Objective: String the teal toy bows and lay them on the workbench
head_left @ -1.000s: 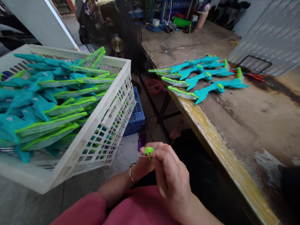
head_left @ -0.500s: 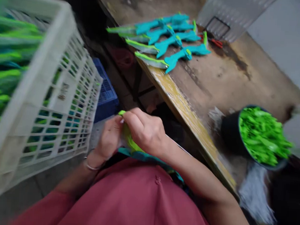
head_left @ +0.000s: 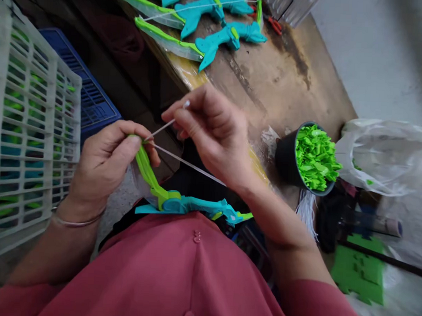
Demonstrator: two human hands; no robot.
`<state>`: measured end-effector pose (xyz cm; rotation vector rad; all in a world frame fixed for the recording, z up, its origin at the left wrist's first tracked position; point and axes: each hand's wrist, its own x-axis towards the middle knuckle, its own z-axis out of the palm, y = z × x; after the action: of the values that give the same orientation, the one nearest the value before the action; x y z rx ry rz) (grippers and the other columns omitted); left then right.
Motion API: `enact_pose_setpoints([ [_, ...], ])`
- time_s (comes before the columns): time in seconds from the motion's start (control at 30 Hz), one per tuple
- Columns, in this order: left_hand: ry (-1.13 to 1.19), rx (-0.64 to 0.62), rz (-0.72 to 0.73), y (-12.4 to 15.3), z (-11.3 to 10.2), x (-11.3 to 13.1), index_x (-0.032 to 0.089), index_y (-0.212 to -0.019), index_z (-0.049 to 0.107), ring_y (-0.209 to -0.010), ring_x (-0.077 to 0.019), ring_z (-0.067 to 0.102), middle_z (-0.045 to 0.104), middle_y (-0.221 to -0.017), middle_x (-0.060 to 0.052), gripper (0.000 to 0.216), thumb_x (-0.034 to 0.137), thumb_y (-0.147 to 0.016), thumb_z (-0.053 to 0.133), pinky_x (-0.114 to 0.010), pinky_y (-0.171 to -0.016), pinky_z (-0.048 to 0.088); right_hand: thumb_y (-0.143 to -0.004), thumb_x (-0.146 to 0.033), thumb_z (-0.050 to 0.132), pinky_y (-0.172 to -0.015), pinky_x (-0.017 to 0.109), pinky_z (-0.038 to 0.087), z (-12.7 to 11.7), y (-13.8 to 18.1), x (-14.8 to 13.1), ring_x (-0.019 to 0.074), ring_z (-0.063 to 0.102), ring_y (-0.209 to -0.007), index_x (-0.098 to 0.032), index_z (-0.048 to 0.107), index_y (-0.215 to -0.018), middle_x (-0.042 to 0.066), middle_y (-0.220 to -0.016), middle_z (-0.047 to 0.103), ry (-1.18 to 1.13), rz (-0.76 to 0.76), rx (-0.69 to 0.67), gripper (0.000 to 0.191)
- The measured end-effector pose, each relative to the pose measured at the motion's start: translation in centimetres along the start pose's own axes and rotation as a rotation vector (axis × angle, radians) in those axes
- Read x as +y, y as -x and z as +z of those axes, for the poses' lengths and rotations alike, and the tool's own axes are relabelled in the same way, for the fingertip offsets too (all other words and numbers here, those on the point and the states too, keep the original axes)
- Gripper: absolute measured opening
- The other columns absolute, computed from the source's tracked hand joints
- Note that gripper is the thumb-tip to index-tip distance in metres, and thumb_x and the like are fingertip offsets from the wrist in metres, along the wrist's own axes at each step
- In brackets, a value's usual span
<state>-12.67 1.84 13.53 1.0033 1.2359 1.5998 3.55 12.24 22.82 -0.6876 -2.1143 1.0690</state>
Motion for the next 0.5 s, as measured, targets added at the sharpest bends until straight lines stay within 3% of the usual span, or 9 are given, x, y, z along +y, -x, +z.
enact_pose_setpoints([
  [0.1, 0.047, -0.004, -0.007, 0.4, 0.2, 0.1, 0.020, -0.092, 0.070, -0.066, -0.0133, 0.066, 0.068, -0.086, 0.002, 0.008, 0.028, -0.094, 0.071, -0.027, -0.058, 0.055, -0.106, -0.024, 0.052, -0.076, 0.021, 0.058, 1.1, 1.2, 1.3, 0.0072, 0.065, -0.079, -0.019, 0.057, -0.098, -0.003, -0.091, 0.068, 0.057, -0.006, -0.064, 0.011],
  [0.3, 0.052, 0.077, -0.020, 0.6, 0.9, -0.1, 0.021, -0.085, 0.069, -0.057, -0.0123, 0.058, 0.063, -0.071, 0.001, 0.013, 0.029, -0.094, 0.070, -0.024, -0.052, 0.047, -0.106, -0.021, 0.051, -0.089, 0.032, 0.058, 2.1, 3.3, 0.9, 0.0159, 0.069, -0.104, -0.022, 0.057, -0.098, 0.006, -0.114, 0.072, 0.206, -0.131, -0.174, 0.011],
  [0.37, 0.065, 0.065, -0.027, 0.6, 1.1, 0.0, 0.020, -0.085, 0.069, -0.058, -0.0116, 0.057, 0.063, -0.075, 0.000, 0.015, 0.031, -0.095, 0.069, -0.024, -0.053, 0.047, -0.105, -0.020, 0.052, -0.084, 0.030, 0.057, 2.7, 3.3, 1.1, 0.0157, 0.069, -0.100, -0.021, 0.057, -0.094, 0.007, -0.111, 0.071, 0.201, -0.144, -0.157, 0.013],
  [0.5, 0.142, 0.032, -0.063, 0.9, 1.4, 0.2, 0.020, -0.087, 0.068, -0.059, -0.0108, 0.058, 0.062, -0.083, 0.000, 0.015, 0.031, -0.096, 0.067, -0.024, -0.053, 0.047, -0.099, -0.023, 0.064, -0.068, 0.024, 0.053, 3.8, 3.0, 1.7, 0.0124, 0.064, -0.074, -0.021, 0.059, -0.093, 0.000, -0.086, 0.066, 0.157, -0.053, -0.036, 0.008],
])
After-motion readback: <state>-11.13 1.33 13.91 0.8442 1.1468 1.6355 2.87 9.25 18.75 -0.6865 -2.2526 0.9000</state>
